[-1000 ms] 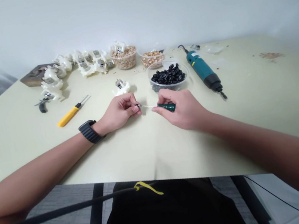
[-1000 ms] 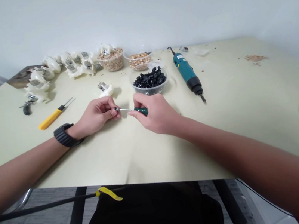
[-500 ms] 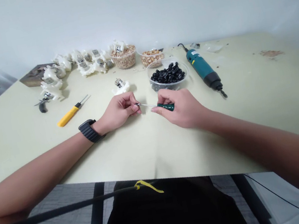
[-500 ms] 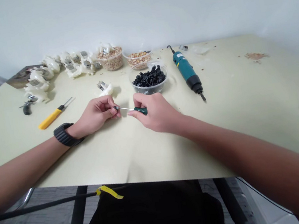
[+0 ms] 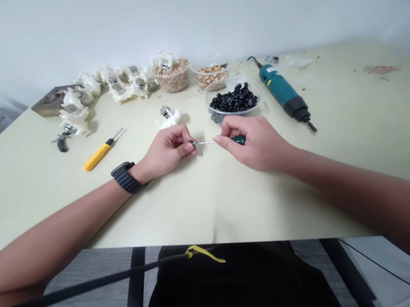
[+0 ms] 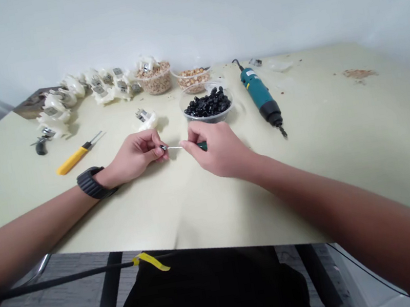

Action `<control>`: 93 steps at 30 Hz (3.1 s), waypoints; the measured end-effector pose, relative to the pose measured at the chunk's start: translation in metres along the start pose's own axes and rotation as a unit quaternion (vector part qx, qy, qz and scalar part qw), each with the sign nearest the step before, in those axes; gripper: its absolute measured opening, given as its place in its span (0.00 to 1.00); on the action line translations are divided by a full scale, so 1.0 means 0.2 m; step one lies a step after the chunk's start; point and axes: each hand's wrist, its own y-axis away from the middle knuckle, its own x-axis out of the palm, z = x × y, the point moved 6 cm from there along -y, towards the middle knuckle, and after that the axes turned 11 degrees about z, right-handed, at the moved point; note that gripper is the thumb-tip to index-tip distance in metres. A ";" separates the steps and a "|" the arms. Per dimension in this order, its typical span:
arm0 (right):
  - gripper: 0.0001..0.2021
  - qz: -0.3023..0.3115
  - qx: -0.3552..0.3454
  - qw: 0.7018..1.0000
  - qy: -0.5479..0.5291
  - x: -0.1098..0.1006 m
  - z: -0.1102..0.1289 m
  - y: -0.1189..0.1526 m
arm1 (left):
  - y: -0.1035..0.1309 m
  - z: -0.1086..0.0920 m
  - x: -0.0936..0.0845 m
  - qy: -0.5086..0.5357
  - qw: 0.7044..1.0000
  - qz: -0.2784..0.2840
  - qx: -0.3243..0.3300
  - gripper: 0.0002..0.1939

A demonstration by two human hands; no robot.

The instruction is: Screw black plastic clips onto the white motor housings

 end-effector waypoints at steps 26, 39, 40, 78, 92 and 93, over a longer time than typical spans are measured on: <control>0.04 0.072 -0.008 0.974 0.215 0.06 -0.09 0.01 | 0.04 -0.01 -0.03 0.029 0.996 -0.087 -0.015 0.24; 0.08 -0.031 -0.134 0.982 0.132 0.03 0.04 0.03 | 0.06 -0.08 0.03 -0.014 0.998 -0.063 -0.002 0.22; 0.07 -0.032 -0.139 0.981 0.128 0.04 0.04 0.03 | 0.06 -0.09 0.04 -0.009 0.998 -0.061 -0.004 0.22; 0.09 -0.076 -0.221 0.966 0.107 0.06 0.08 0.05 | 0.08 -0.16 0.14 0.022 0.999 -0.045 0.021 0.21; 0.12 -0.052 -0.242 0.962 0.116 0.08 0.09 0.05 | 0.08 -0.16 0.13 0.007 0.999 -0.030 0.020 0.21; 0.12 -0.052 -0.246 0.961 0.115 0.08 0.09 0.05 | 0.08 -0.16 0.14 0.003 0.999 -0.029 0.020 0.21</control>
